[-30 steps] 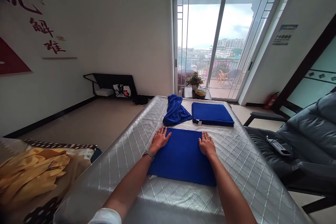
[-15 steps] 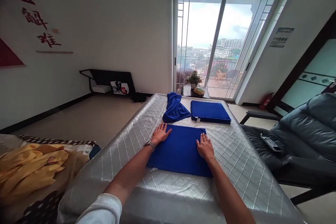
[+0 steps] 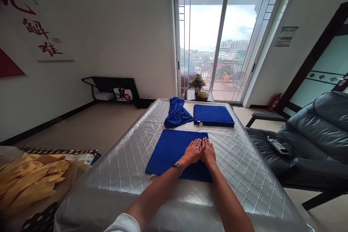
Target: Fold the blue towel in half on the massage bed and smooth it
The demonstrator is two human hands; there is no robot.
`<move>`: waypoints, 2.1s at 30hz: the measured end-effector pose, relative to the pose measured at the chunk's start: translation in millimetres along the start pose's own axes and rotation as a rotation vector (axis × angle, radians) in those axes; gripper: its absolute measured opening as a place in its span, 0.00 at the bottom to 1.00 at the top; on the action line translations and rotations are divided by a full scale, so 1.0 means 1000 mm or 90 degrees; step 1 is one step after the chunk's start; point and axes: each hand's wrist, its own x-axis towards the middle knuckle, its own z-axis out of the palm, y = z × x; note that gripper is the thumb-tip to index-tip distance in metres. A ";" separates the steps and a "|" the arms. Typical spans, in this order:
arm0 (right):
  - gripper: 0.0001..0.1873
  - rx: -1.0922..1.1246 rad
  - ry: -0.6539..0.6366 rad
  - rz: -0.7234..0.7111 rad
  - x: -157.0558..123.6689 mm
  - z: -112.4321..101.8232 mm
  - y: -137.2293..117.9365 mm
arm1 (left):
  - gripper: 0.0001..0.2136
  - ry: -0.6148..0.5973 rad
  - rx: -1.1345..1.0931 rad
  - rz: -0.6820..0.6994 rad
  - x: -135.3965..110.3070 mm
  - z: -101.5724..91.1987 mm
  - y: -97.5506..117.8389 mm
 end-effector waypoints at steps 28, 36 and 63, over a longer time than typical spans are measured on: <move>0.35 -0.028 0.039 -0.021 -0.086 0.009 -0.007 | 0.39 0.033 0.117 -0.221 -0.124 -0.069 -0.153; 0.35 -0.007 0.048 -0.027 -0.102 0.014 -0.009 | 0.37 0.071 0.122 -0.128 -0.114 -0.073 -0.093; 0.35 -0.004 0.028 -0.012 -0.109 0.011 -0.007 | 0.39 -0.005 0.112 -0.206 -0.198 -0.064 -0.130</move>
